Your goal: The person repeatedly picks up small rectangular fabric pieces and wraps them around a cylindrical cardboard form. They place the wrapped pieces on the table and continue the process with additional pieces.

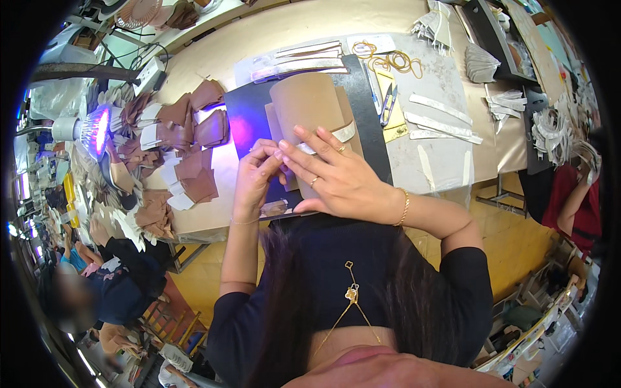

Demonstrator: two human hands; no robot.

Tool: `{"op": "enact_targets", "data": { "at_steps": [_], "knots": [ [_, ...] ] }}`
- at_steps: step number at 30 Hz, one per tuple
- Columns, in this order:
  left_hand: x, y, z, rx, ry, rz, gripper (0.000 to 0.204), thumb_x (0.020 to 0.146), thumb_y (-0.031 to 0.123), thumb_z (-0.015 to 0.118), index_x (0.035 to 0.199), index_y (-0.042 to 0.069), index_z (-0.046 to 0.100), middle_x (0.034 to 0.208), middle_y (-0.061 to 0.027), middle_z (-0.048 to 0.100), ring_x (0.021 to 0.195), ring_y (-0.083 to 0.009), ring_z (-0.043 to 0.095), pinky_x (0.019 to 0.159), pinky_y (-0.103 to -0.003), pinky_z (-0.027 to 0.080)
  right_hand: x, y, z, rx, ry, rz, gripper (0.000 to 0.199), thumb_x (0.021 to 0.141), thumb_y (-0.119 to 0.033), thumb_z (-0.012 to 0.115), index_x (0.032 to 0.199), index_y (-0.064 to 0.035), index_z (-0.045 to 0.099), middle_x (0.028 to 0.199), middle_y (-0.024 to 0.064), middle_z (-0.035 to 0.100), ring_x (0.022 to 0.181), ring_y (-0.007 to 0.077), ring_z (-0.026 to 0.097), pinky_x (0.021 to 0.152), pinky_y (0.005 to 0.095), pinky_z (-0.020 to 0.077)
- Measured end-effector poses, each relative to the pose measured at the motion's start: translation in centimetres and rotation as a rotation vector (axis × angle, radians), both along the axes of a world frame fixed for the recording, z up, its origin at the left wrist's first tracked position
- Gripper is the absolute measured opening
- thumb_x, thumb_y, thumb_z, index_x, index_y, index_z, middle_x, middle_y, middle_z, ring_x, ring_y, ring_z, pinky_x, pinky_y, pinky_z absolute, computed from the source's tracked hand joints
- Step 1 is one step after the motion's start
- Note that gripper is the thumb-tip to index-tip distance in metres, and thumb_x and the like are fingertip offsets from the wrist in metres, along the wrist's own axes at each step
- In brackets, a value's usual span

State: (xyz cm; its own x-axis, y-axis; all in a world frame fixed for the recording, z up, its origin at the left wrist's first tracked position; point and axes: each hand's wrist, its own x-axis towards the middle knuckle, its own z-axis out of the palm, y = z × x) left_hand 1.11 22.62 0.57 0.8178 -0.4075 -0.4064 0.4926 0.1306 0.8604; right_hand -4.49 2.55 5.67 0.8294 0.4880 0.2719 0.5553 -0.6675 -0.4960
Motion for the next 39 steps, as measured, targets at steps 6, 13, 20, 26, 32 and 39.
{"op": "enact_targets", "data": {
  "at_steps": [6,13,20,26,32,39],
  "knots": [
    [1.3,-0.3,-1.2,-0.01,-0.063,-0.045,0.013,0.084,0.01,0.065,0.083,-0.003,0.062,0.1,-0.0049,0.046,0.076,-0.0132,0.057,0.059,-0.024,0.054,-0.7,-1.1,-3.0,0.216,0.019,-0.089,0.091,0.068,-0.055,0.068,0.137,-0.0016,0.039,0.146,0.0174,0.031,0.137,0.0353,0.026,0.111,0.0481,0.0208],
    [1.4,-0.2,-1.9,-0.056,-0.004,-0.048,0.013,0.083,0.009,0.066,0.083,-0.003,0.061,0.101,-0.0045,0.045,0.076,-0.0141,0.058,0.061,-0.025,0.055,-1.7,-1.3,-5.6,0.441,0.014,-0.166,0.102,0.062,-0.056,0.071,0.139,-0.0002,0.034,0.148,0.0192,0.025,0.138,0.0365,0.022,0.111,0.0491,0.0205],
    [1.4,-0.1,-2.0,-0.067,0.015,-0.055,0.015,0.083,0.011,0.066,0.083,-0.003,0.061,0.1,-0.004,0.047,0.074,-0.0144,0.059,0.061,-0.024,0.054,-1.8,-1.4,-6.6,0.611,0.015,-0.178,0.107,0.056,-0.054,0.075,0.141,-0.0041,0.033,0.149,0.019,0.022,0.138,0.0369,0.022,0.111,0.0489,0.0196],
    [1.4,-0.1,-2.3,-0.07,0.005,-0.057,0.017,0.083,0.012,0.067,0.083,-0.003,0.061,0.101,-0.0043,0.047,0.074,-0.0144,0.059,0.06,-0.024,0.054,-2.2,-1.4,-8.1,0.656,0.062,-0.263,0.101,0.062,-0.038,0.08,0.143,-0.0085,0.028,0.15,0.0192,0.021,0.137,0.0346,0.024,0.11,0.0404,0.0265],
    [1.4,-0.1,-2.5,-0.064,0.004,-0.056,0.017,0.083,0.013,0.067,0.083,-0.003,0.06,0.101,-0.0044,0.047,0.075,-0.0144,0.059,0.061,-0.025,0.054,-2.5,-1.3,-9.3,0.636,0.152,-0.416,0.094,0.07,-0.016,0.075,0.146,-0.0109,0.02,0.147,0.0216,0.023,0.129,0.035,0.038,0.103,0.0351,0.0391],
    [1.5,-0.1,-2.1,-0.083,-0.046,-0.059,0.018,0.082,0.013,0.068,0.083,-0.003,0.061,0.099,-0.0045,0.048,0.077,-0.0147,0.058,0.065,-0.027,0.053,-2.7,-1.5,-8.4,0.561,0.235,-0.488,0.102,0.071,-0.019,0.074,0.147,-0.0096,0.008,0.14,0.0249,0.036,0.11,0.041,0.054,0.09,0.0378,0.048]
  ]
}}
